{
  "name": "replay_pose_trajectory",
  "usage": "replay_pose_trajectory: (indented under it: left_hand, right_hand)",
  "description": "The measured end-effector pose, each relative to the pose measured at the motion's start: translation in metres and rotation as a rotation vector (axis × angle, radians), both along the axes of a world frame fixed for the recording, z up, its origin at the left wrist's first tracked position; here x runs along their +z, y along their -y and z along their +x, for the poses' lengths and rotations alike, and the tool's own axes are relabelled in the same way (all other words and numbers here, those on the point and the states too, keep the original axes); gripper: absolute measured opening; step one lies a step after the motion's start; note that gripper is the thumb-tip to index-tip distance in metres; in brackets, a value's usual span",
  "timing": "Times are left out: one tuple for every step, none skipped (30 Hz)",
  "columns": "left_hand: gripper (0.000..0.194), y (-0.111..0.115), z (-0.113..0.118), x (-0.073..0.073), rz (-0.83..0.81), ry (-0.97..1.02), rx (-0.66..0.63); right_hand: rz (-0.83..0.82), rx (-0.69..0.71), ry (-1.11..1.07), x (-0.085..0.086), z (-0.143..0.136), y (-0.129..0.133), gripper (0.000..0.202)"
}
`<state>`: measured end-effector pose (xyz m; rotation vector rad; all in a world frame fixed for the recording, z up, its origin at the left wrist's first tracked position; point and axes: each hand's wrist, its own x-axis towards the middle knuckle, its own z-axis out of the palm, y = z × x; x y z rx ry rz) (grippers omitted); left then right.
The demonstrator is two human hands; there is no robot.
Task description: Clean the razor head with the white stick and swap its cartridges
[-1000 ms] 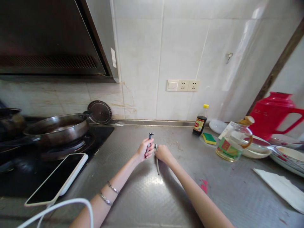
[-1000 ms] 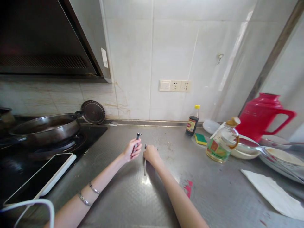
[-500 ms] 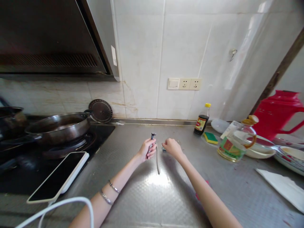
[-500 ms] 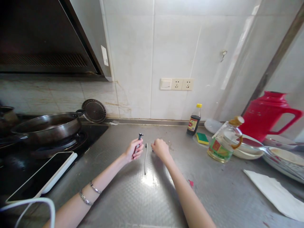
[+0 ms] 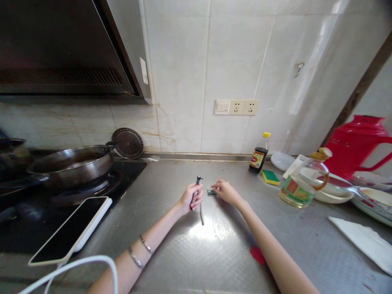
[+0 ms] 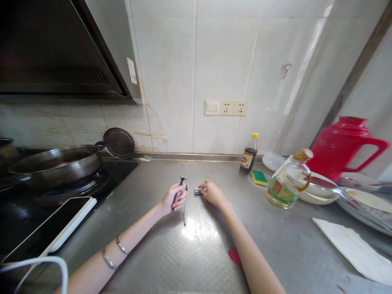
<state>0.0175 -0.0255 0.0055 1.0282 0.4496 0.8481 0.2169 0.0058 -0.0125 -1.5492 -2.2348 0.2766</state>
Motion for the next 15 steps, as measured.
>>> replay_pose_trajectory:
  left_hand:
    - [0.028, 0.0004, 0.0010, -0.0014, 0.002, 0.005, -0.007]
    - [0.027, 0.0010, 0.0020, -0.0026, 0.003, 0.013, -0.015]
    - [0.026, 0.0016, 0.0030, -0.0037, 0.004, 0.022, -0.022]
    - [0.025, 0.0025, 0.0040, -0.0044, 0.004, 0.029, -0.027]
    - [0.025, 0.0034, 0.0049, -0.0050, 0.003, 0.034, -0.029]
    - [0.025, 0.0043, 0.0057, -0.0053, 0.001, 0.035, -0.027]
    - [0.025, 0.0052, 0.0064, -0.0054, 0.000, 0.033, -0.023]
    - [0.025, 0.0061, 0.0071, -0.0053, -0.002, 0.028, -0.018]
    - [0.025, 0.0068, 0.0076, -0.0052, -0.003, 0.024, -0.014]
    - [0.025, 0.0073, 0.0081, -0.0051, -0.004, 0.021, -0.012]
    - [0.026, 0.0077, 0.0085, -0.0051, -0.005, 0.020, -0.012]
    - [0.026, 0.0080, 0.0089, -0.0051, -0.004, 0.019, -0.013]
    - [0.026, 0.0082, 0.0091, -0.0052, -0.004, 0.019, -0.014]
    - [0.026, 0.0084, 0.0093, -0.0053, -0.003, 0.019, -0.012]
    - [0.025, 0.0087, 0.0095, -0.0055, -0.002, 0.018, -0.009]
  right_hand:
    - [-0.001, -0.002, 0.008, -0.0013, -0.0011, 0.0001, 0.028]
    - [-0.002, -0.004, 0.019, -0.0024, -0.0021, 0.0006, 0.028]
    - [-0.003, -0.005, 0.030, -0.0032, -0.0030, 0.0013, 0.028]
    - [-0.002, -0.004, 0.040, -0.0038, -0.0038, 0.0022, 0.027]
    - [0.001, 0.000, 0.048, -0.0043, -0.0043, 0.0030, 0.026]
    - [0.006, 0.001, 0.052, -0.0047, -0.0047, 0.0038, 0.026]
    - [0.009, -0.002, 0.051, -0.0050, -0.0049, 0.0044, 0.025]
    - [0.014, -0.007, 0.047, -0.0053, -0.0049, 0.0048, 0.025]
    - [0.021, -0.012, 0.043, -0.0056, -0.0048, 0.0050, 0.024]
    - [0.031, -0.015, 0.039, -0.0059, -0.0047, 0.0050, 0.024]
    - [0.041, -0.016, 0.036, -0.0062, -0.0046, 0.0049, 0.023]
    - [0.047, -0.015, 0.034, -0.0065, -0.0046, 0.0048, 0.021]
    - [0.049, -0.016, 0.033, -0.0069, -0.0048, 0.0046, 0.020]
    - [0.049, -0.018, 0.033, -0.0072, -0.0051, 0.0045, 0.019]
    - [0.047, -0.020, 0.033, -0.0074, -0.0056, 0.0044, 0.018]
